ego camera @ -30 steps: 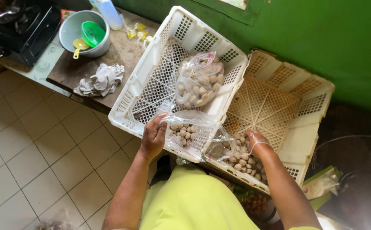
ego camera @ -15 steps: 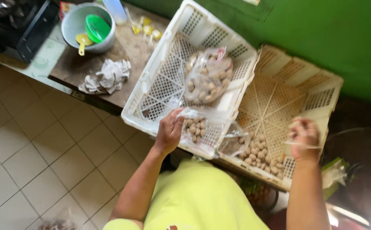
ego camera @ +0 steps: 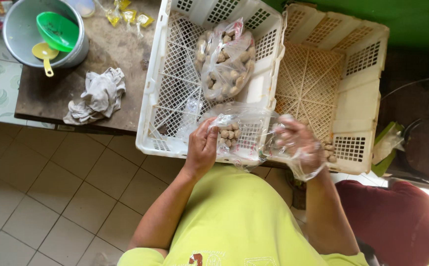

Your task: The person transfers round meatballs by hand from a plastic crate into a clear plastic bag, holding the bag open with one hand while scooping items with the other. They work through the crate contents, filling the bag and adjusting it as they go.

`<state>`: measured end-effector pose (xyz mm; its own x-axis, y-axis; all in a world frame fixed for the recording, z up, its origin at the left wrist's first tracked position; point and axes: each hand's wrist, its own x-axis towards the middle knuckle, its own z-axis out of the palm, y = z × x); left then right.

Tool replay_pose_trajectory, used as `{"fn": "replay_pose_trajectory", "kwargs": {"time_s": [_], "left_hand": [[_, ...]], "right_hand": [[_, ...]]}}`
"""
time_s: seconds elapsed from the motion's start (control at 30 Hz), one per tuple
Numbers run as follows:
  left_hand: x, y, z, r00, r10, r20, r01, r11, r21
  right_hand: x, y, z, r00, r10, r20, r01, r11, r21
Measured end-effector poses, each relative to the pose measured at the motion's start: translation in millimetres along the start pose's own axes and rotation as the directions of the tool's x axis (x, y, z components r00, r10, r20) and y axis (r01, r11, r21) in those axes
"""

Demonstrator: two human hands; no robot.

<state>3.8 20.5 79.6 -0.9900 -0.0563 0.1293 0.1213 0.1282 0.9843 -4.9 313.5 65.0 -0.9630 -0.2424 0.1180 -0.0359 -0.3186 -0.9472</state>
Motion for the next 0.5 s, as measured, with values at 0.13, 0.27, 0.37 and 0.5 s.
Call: {"fn": "replay_pose_trajectory", "kwargs": {"time_s": [0.13, 0.27, 0.37, 0.5], "left_hand": [[1, -3, -2, 0.999, 0.014, 0.046, -0.013, 1.000, -0.024], [2, -5, -5, 0.992, -0.056, 0.110, 0.058, 0.998, -0.023], [2, -6, -5, 0.983, -0.103, 0.150, 0.111, 0.992, -0.050], [2, -10, -3, 0.975, 0.190, 0.117, -0.180, 0.979, -0.094]], "right_hand": [[-24, 1, -48, 0.908, -0.311, -0.282, 0.001, 0.673, -0.740], [-47, 17, -84, 0.855, -0.440, -0.275, -0.187, 0.234, -0.954], [-47, 37, -88, 0.824, -0.471, -0.317, -0.278, 0.151, -0.949], [-42, 43, -78, 0.822, -0.347, -0.451, -0.438, 0.120, -0.891]]}}
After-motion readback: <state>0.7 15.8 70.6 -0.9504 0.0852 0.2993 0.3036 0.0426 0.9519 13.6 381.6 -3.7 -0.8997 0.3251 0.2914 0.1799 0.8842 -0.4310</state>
